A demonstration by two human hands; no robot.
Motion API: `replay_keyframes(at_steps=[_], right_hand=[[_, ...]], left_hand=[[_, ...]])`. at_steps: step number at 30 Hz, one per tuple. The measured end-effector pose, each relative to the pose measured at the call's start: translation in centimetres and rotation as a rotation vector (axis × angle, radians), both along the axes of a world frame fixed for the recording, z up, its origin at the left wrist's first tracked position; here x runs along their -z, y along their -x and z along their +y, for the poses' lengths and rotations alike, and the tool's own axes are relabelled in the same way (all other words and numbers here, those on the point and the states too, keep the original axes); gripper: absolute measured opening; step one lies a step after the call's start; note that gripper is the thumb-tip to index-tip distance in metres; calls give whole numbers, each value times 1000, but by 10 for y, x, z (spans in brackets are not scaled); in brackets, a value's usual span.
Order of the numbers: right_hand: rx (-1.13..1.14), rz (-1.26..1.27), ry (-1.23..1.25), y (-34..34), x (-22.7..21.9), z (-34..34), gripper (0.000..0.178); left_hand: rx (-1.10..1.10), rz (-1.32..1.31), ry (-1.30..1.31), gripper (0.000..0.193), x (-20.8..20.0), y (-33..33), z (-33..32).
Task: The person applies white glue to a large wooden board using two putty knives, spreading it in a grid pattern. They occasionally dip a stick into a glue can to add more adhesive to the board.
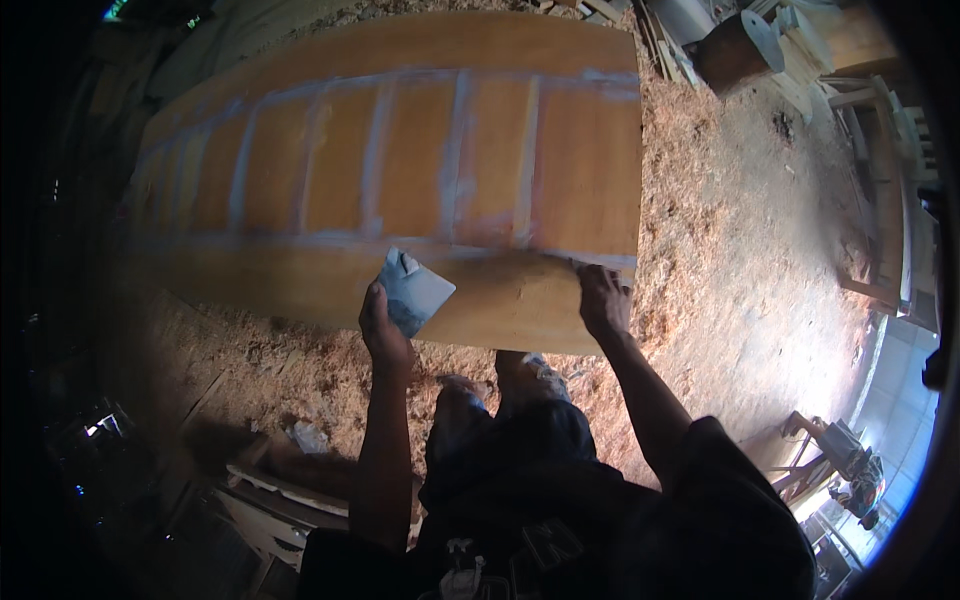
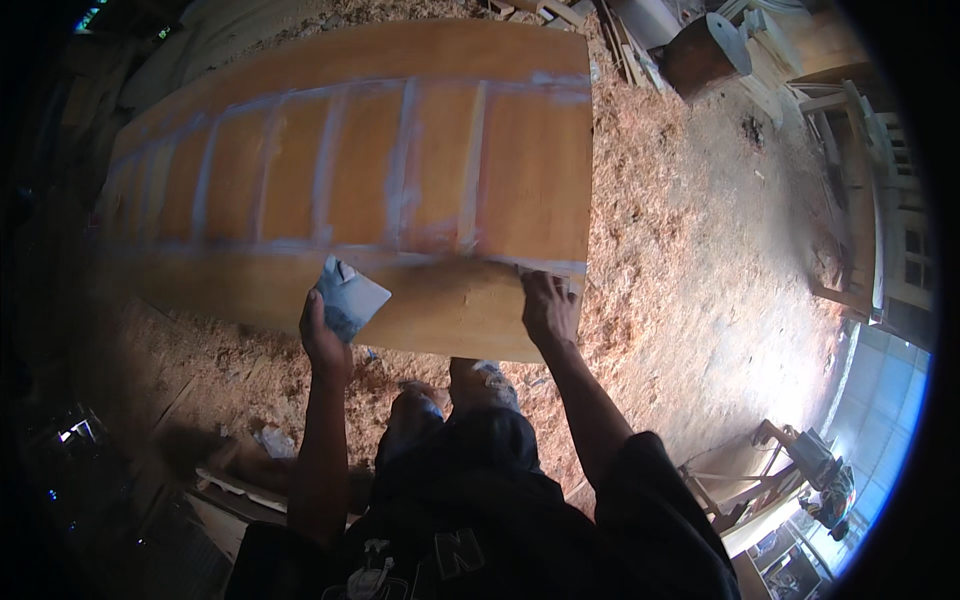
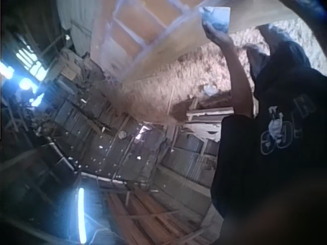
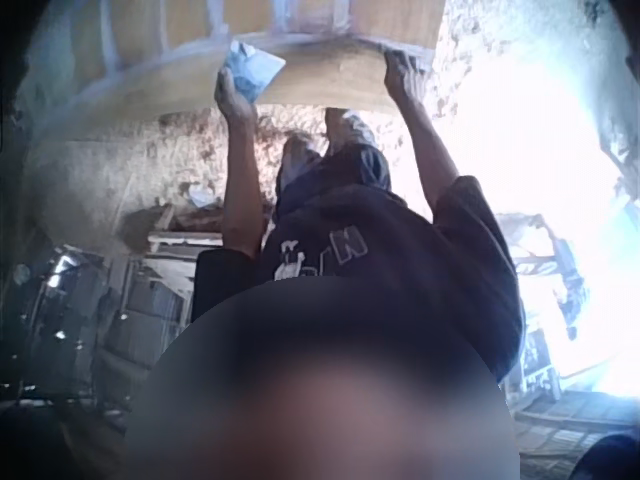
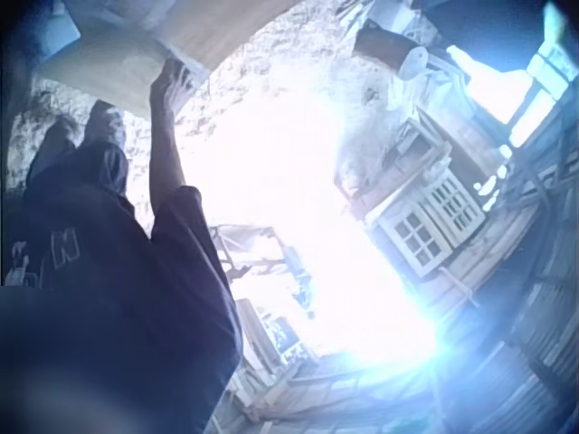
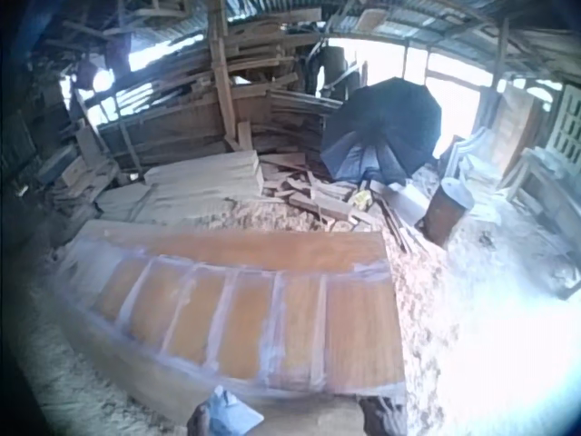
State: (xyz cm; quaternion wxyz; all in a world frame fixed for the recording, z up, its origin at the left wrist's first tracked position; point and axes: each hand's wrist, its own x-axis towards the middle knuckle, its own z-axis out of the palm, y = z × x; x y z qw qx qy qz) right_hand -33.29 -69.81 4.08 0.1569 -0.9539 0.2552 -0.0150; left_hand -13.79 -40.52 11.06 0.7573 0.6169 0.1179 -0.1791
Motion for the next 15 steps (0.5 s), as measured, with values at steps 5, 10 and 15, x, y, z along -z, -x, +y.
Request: replay_keyframes(at_steps=[5, 10, 15], right_hand=[[-84, 209, -112, 9, -19, 4, 35], [196, 7, -23, 2, -11, -36, 34], [-93, 260, -174, 5, 11, -14, 39]], left_hand=[[-43, -3, 62, 50, -3, -2, -7], [-68, -26, 100, 50, -9, 0, -6], [-129, 71, 81, 52, -5, 4, -8]])
